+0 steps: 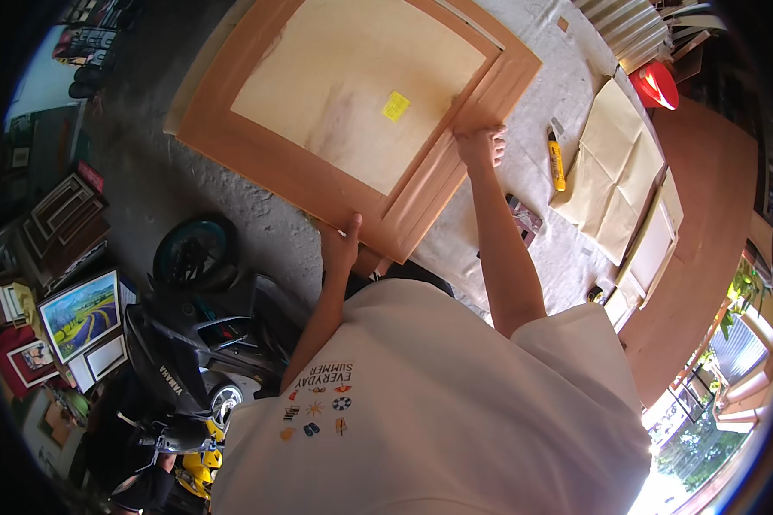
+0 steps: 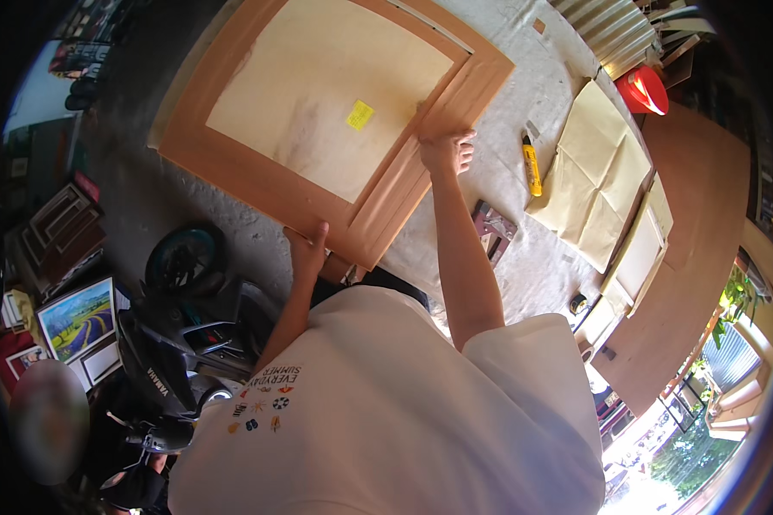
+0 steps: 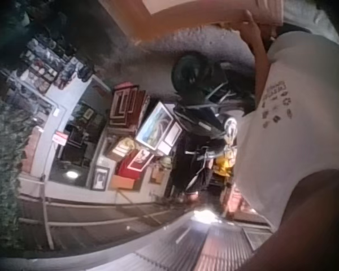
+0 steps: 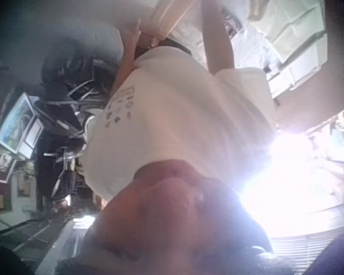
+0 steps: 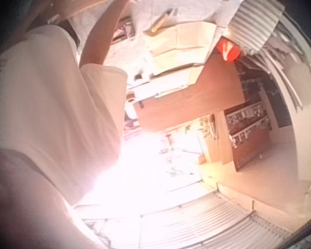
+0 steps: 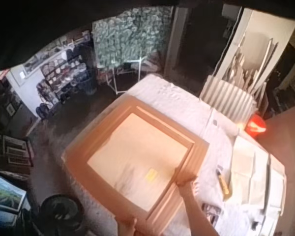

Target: The person assembles a wooden frame around a landscape painting, secures the backboard with a staple gun, and wraps the finished piece in paper. They also handle a second painting and frame components during the process.

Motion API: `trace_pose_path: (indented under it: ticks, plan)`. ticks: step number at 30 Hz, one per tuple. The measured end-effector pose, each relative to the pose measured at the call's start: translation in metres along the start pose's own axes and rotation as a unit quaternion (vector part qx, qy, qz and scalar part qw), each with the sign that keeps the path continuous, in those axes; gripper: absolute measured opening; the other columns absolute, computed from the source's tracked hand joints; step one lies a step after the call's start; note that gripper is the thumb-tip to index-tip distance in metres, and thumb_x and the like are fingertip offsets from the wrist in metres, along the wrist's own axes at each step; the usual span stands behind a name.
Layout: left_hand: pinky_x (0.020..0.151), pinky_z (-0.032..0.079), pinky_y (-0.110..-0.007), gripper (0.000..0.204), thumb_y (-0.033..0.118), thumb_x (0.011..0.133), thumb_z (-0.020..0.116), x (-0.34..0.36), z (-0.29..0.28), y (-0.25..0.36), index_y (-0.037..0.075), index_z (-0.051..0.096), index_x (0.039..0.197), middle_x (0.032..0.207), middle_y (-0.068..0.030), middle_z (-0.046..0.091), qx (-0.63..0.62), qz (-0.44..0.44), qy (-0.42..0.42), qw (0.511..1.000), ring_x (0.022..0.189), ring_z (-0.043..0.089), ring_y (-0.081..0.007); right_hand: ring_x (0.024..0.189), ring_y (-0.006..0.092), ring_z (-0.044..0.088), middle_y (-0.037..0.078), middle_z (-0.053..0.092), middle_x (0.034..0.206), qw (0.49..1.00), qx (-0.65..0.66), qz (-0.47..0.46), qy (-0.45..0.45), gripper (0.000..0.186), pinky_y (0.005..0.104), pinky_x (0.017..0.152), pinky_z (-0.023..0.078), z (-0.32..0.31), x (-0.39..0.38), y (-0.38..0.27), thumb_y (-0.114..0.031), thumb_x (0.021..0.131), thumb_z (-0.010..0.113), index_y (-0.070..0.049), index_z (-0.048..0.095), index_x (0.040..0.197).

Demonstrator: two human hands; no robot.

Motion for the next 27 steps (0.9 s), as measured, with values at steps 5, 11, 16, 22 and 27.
trace_pose_path:
  ticks: [5, 11, 16, 22, 27]
  plan:
    - [0.100, 0.045, -0.042, 0.087, 0.041, 0.087, 0.074, 0.012, -0.002, 0.002, -0.015, 0.024, 0.130, 0.126, -0.0299, 0.049, -0.006, 0.001, 0.006, 1.000, 0.117, 0.054, -0.0347, 0.138, 0.0413, 0.028, 0.030, 0.028, 0.146, 0.998, 0.026, -0.031, 0.040, 0.129, 0.0506, 0.113, 0.025, 0.001, -0.017, -0.003, -0.054, 0.073, 0.080, 0.003, -0.003, 0.154]
    - [0.100, 0.045, -0.041, 0.091, 0.045, 0.087, 0.074, 0.003, 0.001, 0.006, -0.016, 0.023, 0.130, 0.126, -0.0292, 0.050, -0.045, 0.005, 0.002, 0.999, 0.116, 0.055, -0.0345, 0.137, 0.0438, 0.030, 0.031, 0.027, 0.146, 0.997, 0.019, -0.070, -0.037, 0.130, 0.0539, 0.111, 0.027, 0.024, -0.064, 0.033, -0.057, 0.073, 0.079, 0.004, -0.002, 0.154]
    - [0.098, 0.047, -0.040, 0.087, 0.043, 0.087, 0.075, 0.008, 0.001, -0.016, -0.015, 0.025, 0.128, 0.125, -0.0291, 0.051, -0.025, 0.028, 0.009, 0.999, 0.115, 0.056, -0.0335, 0.136, 0.0443, 0.031, 0.032, 0.028, 0.144, 0.996, 0.020, -0.088, -0.026, 0.131, 0.0541, 0.111, 0.028, 0.027, -0.069, 0.034, -0.056, 0.073, 0.079, 0.007, -0.005, 0.152]
    - [0.091, 0.049, -0.048, 0.093, 0.058, 0.082, 0.073, 0.009, 0.004, -0.025, -0.014, 0.031, 0.124, 0.116, -0.0298, 0.054, -0.017, 0.067, 0.042, 0.997, 0.106, 0.059, -0.0428, 0.134, 0.0418, 0.030, 0.031, 0.029, 0.141, 0.999, 0.016, -0.029, -0.015, 0.128, 0.0519, 0.111, 0.027, 0.042, -0.062, 0.031, -0.055, 0.073, 0.079, 0.006, -0.002, 0.151]
    - [0.090, 0.050, -0.047, 0.089, 0.056, 0.084, 0.072, 0.007, 0.005, -0.020, -0.012, 0.032, 0.124, 0.115, -0.0289, 0.054, 0.003, 0.081, 0.049, 0.996, 0.105, 0.060, -0.0424, 0.136, 0.0415, 0.028, 0.032, 0.030, 0.141, 0.999, 0.036, -0.006, -0.002, 0.123, 0.0517, 0.112, 0.026, 0.037, -0.063, 0.031, -0.052, 0.071, 0.082, 0.004, 0.008, 0.150]
Point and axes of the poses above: each hand's wrist, its own x-axis towards the middle knuckle, its own z-axis out of the palm, y = z × x, the point moved 5 cm from there along x, towards the middle knuckle
